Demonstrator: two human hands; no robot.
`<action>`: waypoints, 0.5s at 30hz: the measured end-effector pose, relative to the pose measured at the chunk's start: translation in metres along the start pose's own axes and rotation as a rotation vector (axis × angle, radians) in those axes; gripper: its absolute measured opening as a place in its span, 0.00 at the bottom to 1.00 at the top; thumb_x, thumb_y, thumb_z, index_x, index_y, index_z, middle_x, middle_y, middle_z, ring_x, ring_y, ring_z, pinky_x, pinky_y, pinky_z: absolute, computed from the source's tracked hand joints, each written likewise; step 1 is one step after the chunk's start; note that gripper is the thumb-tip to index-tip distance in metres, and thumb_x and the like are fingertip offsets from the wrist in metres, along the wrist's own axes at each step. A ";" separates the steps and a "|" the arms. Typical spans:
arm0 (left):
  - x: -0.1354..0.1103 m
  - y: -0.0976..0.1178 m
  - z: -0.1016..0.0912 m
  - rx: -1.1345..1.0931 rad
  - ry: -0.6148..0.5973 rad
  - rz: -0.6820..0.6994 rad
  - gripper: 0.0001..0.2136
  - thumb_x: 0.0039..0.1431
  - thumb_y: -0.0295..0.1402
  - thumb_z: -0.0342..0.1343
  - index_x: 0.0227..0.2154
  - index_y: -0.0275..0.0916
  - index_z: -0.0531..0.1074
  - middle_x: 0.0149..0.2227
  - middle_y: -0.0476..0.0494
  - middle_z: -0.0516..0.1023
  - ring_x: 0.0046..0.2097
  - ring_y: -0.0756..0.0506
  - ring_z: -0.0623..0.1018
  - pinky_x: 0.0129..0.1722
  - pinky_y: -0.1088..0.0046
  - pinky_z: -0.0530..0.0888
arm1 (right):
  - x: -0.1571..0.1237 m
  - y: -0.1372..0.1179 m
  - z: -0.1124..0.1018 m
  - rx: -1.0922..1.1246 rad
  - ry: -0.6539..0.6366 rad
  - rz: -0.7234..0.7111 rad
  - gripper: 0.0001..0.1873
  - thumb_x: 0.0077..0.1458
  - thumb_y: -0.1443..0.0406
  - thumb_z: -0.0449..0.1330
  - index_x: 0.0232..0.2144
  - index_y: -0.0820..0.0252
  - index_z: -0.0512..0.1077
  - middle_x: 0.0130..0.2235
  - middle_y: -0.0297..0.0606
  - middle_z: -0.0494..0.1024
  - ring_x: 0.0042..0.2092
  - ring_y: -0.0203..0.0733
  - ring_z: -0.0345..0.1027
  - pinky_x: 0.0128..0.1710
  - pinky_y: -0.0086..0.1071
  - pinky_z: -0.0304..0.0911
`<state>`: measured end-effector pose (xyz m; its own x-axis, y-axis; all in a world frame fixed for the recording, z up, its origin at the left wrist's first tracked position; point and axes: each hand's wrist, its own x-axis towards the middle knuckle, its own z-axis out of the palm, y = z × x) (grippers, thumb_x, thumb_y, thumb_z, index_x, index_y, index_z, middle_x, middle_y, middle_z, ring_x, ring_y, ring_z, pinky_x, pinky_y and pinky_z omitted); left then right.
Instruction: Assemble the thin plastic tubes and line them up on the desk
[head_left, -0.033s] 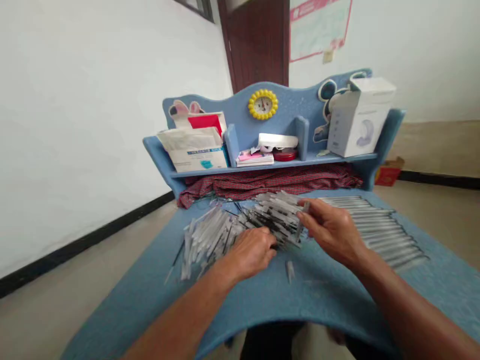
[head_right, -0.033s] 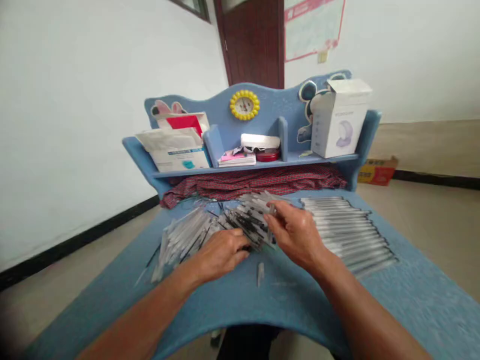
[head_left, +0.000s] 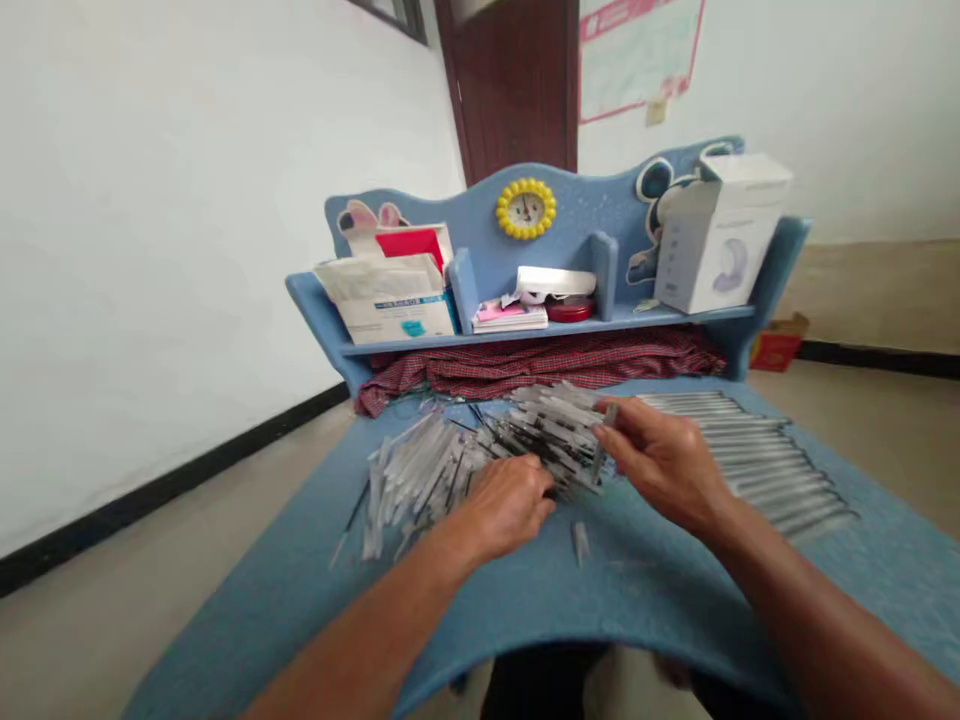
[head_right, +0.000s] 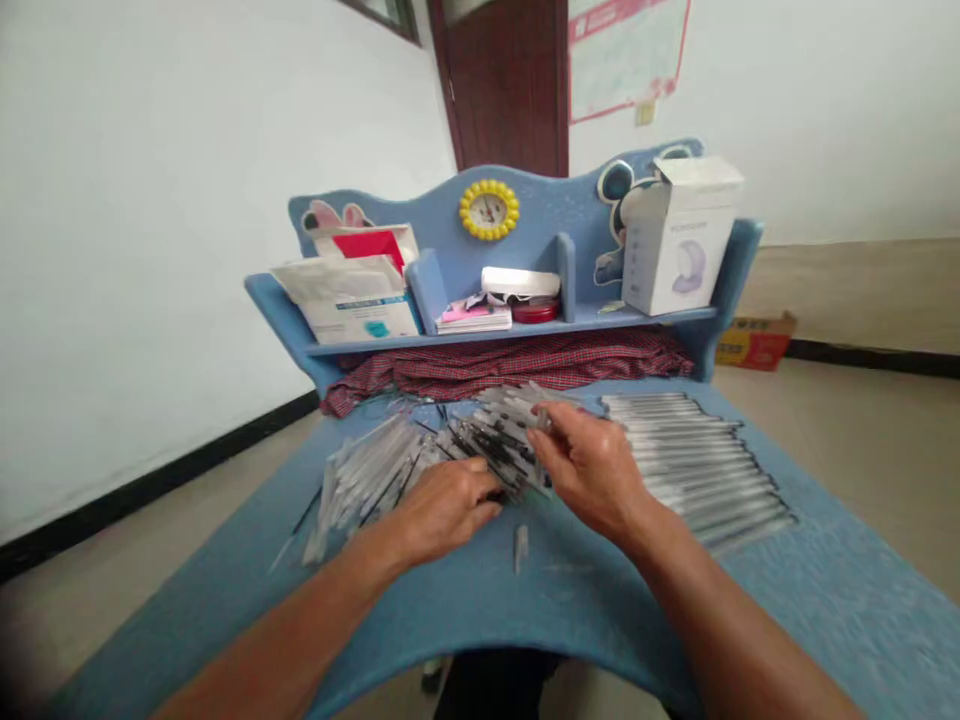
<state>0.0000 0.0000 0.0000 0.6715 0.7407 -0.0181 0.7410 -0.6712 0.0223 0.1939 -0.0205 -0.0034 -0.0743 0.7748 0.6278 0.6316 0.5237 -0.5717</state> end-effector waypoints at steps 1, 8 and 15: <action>0.000 0.001 0.003 0.040 0.008 0.000 0.10 0.56 0.33 0.50 0.37 0.38 0.74 0.36 0.40 0.75 0.39 0.40 0.76 0.38 0.65 0.72 | 0.000 0.000 0.000 -0.002 -0.004 -0.008 0.11 0.56 0.63 0.54 0.38 0.63 0.70 0.21 0.30 0.67 0.24 0.34 0.63 0.26 0.28 0.55; 0.003 0.005 0.013 0.118 0.067 0.010 0.09 0.56 0.29 0.47 0.30 0.36 0.73 0.31 0.41 0.73 0.34 0.43 0.75 0.33 0.69 0.71 | 0.000 -0.003 -0.001 -0.019 0.008 -0.056 0.09 0.56 0.64 0.54 0.38 0.62 0.70 0.21 0.30 0.69 0.22 0.33 0.62 0.24 0.26 0.55; 0.000 -0.004 -0.008 -0.396 0.279 0.003 0.06 0.54 0.27 0.49 0.28 0.36 0.71 0.26 0.48 0.70 0.30 0.50 0.72 0.29 0.77 0.67 | -0.003 0.002 0.003 -0.195 0.005 -0.171 0.10 0.57 0.65 0.53 0.40 0.62 0.69 0.28 0.36 0.75 0.28 0.36 0.69 0.29 0.28 0.59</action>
<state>-0.0031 0.0027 0.0082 0.6067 0.7545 0.2504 0.6441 -0.6512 0.4013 0.1928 -0.0210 -0.0080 -0.1894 0.6787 0.7096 0.7471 0.5685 -0.3444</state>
